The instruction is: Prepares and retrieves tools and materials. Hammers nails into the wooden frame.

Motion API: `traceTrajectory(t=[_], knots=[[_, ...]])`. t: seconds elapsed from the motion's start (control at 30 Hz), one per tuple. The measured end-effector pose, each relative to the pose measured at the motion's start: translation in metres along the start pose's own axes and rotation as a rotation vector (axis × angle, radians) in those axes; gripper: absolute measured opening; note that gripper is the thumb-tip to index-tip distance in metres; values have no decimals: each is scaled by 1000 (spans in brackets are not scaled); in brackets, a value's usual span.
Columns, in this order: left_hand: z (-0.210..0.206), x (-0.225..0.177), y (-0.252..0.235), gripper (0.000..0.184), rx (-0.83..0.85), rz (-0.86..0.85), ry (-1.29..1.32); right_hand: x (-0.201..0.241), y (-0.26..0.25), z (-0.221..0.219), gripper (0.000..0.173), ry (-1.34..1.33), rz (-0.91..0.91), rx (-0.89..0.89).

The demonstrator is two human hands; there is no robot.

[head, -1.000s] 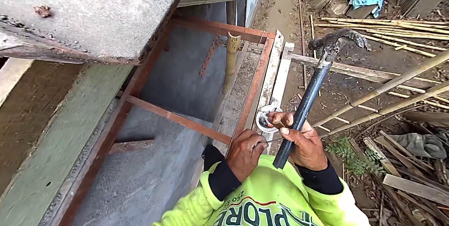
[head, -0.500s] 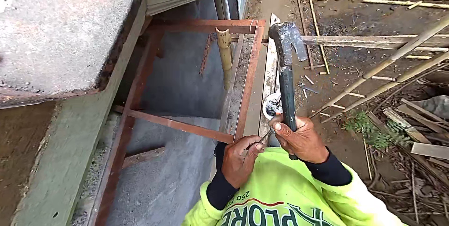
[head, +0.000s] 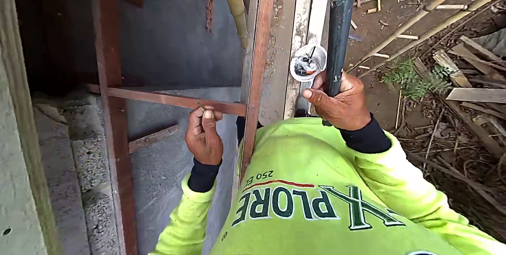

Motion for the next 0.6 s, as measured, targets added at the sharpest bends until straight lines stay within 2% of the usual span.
traceTrajectory(t=[0.07, 0.13, 0.2, 0.23, 0.3, 0.37, 0.5, 0.6], knots=[[4, 39, 31, 24, -35, 277, 63, -20, 2, 0, 26, 25, -14, -43], [-10, 70, 60, 26, -43, 637, 230, -40, 1, -10, 30, 24, 5, -41], [-34, 81, 73, 28, -60, 905, 556, -55, 2, -27, 29, -1, 39, 5], [-45, 81, 74, 30, -52, 962, 778, -61, 2, -35, 27, -14, 57, 36], [-63, 80, 71, 23, 52, 943, 1163, -69, 3, -50, 26, -23, 100, 93], [-69, 83, 66, 18, 108, 862, 1319, -73, 3, -61, 28, 9, 130, 140], [-71, 83, 66, 16, 47, 750, 1291, -73, -1, -72, 30, 118, 178, 174], [-57, 82, 79, 18, -53, 825, 1051, -71, -1, -76, 30, 119, 170, 208]])
Point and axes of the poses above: each hand's wrist, its own y-axis away from the middle knuckle, its own z-axis out of the back of the hand, x = y × z, the point moved 7 cm from there along -y, towards the middle knuckle, and after that the axes turned 4 degrees about -y, right-handed, at the moved point
